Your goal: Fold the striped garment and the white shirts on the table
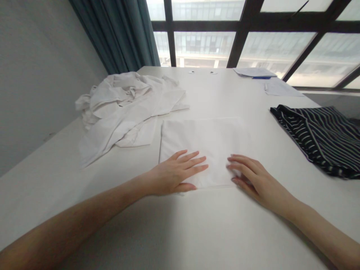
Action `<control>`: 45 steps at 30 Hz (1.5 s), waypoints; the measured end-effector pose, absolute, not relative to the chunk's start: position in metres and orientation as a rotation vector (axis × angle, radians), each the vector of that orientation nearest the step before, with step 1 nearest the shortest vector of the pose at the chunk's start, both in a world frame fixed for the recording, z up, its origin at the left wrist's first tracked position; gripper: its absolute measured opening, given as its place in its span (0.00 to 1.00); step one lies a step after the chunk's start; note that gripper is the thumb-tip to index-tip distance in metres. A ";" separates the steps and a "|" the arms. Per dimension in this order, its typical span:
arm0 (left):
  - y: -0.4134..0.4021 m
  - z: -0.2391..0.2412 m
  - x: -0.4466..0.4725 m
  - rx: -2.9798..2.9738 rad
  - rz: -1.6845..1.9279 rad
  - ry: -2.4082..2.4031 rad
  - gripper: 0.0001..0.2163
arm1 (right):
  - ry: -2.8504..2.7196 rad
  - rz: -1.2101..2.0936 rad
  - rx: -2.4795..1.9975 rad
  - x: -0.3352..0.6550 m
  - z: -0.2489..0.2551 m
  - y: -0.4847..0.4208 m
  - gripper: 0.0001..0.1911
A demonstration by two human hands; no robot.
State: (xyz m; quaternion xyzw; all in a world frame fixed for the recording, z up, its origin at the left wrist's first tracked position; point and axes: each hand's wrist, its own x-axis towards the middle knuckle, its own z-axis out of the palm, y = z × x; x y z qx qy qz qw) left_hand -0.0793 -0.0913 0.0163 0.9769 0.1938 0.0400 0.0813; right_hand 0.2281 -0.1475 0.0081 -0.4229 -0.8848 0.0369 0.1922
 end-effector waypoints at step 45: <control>-0.078 0.024 -0.093 2.611 0.348 0.729 0.31 | -1.664 0.385 -1.856 0.267 0.006 -0.130 0.27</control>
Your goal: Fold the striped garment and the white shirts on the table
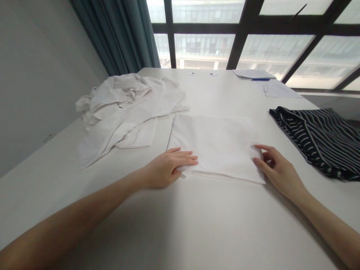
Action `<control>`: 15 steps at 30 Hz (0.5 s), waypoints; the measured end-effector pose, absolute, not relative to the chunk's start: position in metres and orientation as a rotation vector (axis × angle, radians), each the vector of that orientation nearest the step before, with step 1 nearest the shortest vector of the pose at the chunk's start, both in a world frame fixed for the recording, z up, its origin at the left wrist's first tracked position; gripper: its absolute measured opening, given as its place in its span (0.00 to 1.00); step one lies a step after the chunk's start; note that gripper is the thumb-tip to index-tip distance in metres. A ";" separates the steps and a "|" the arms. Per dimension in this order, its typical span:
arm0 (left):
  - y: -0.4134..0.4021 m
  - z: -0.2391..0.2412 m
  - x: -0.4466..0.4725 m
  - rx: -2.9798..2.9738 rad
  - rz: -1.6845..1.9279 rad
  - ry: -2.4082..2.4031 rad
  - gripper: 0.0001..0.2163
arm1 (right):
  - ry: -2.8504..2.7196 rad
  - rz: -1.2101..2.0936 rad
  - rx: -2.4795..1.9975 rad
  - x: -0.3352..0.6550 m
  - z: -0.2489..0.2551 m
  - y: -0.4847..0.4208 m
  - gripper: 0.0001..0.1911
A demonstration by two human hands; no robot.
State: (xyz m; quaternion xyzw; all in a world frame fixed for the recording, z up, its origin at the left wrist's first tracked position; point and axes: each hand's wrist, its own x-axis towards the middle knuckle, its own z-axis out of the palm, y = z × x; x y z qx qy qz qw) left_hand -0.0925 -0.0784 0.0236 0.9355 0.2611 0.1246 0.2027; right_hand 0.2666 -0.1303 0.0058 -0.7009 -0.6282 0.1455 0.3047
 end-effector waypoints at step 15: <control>-0.084 0.005 -0.119 2.560 0.732 0.698 0.16 | -1.700 0.364 -1.878 0.264 0.009 -0.130 0.27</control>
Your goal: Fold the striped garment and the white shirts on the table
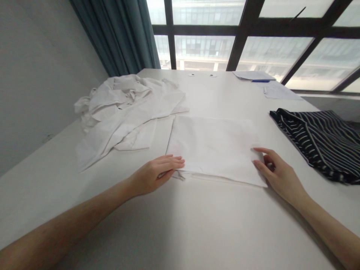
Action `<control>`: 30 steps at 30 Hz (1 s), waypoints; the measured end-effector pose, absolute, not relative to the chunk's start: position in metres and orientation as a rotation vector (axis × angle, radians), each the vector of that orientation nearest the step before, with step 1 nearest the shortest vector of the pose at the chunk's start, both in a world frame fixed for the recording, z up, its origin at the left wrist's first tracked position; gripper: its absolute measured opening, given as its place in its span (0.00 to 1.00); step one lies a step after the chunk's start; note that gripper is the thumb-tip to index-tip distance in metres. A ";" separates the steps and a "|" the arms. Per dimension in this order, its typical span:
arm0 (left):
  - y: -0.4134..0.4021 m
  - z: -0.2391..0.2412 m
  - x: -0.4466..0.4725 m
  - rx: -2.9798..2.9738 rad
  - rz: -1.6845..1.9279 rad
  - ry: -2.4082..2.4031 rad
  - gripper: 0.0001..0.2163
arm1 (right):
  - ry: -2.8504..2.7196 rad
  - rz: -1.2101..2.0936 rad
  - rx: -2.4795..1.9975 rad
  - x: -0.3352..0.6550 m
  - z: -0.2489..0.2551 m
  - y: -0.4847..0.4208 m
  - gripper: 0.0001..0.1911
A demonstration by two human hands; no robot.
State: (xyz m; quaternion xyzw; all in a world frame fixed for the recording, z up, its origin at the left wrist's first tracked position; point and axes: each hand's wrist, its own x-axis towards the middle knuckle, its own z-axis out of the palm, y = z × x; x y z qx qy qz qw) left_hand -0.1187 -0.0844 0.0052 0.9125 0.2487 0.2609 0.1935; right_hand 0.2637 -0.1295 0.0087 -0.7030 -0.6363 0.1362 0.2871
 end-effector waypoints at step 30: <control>-0.082 0.011 -0.123 2.922 0.994 0.747 0.02 | -1.892 0.722 -1.865 0.265 0.023 -0.137 0.27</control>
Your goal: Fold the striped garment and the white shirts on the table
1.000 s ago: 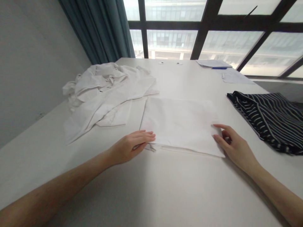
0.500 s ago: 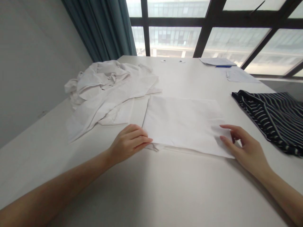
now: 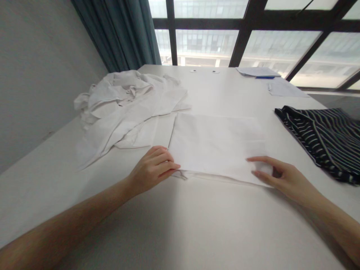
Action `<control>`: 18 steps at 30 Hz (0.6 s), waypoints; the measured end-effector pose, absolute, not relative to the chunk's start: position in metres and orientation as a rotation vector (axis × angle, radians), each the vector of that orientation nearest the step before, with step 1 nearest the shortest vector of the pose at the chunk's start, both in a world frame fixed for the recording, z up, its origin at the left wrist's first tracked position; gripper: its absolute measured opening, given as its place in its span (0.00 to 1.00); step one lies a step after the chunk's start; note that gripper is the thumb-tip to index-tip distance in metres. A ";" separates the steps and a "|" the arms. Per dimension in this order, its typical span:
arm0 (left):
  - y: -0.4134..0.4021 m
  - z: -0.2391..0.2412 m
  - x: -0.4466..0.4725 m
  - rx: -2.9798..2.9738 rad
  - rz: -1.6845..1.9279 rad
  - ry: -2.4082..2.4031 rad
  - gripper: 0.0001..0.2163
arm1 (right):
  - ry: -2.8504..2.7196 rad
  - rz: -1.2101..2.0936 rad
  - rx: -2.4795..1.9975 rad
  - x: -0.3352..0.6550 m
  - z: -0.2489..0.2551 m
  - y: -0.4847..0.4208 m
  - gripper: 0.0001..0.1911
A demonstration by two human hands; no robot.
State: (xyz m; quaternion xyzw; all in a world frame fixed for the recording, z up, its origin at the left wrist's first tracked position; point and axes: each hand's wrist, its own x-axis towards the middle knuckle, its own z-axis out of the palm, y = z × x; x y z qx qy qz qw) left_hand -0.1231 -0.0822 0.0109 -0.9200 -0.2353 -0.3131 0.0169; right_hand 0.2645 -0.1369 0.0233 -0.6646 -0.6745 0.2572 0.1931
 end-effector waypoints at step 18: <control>-0.082 0.013 -0.129 -3.076 -0.815 -0.693 0.09 | -1.969 0.959 -1.870 0.277 0.029 -0.131 0.30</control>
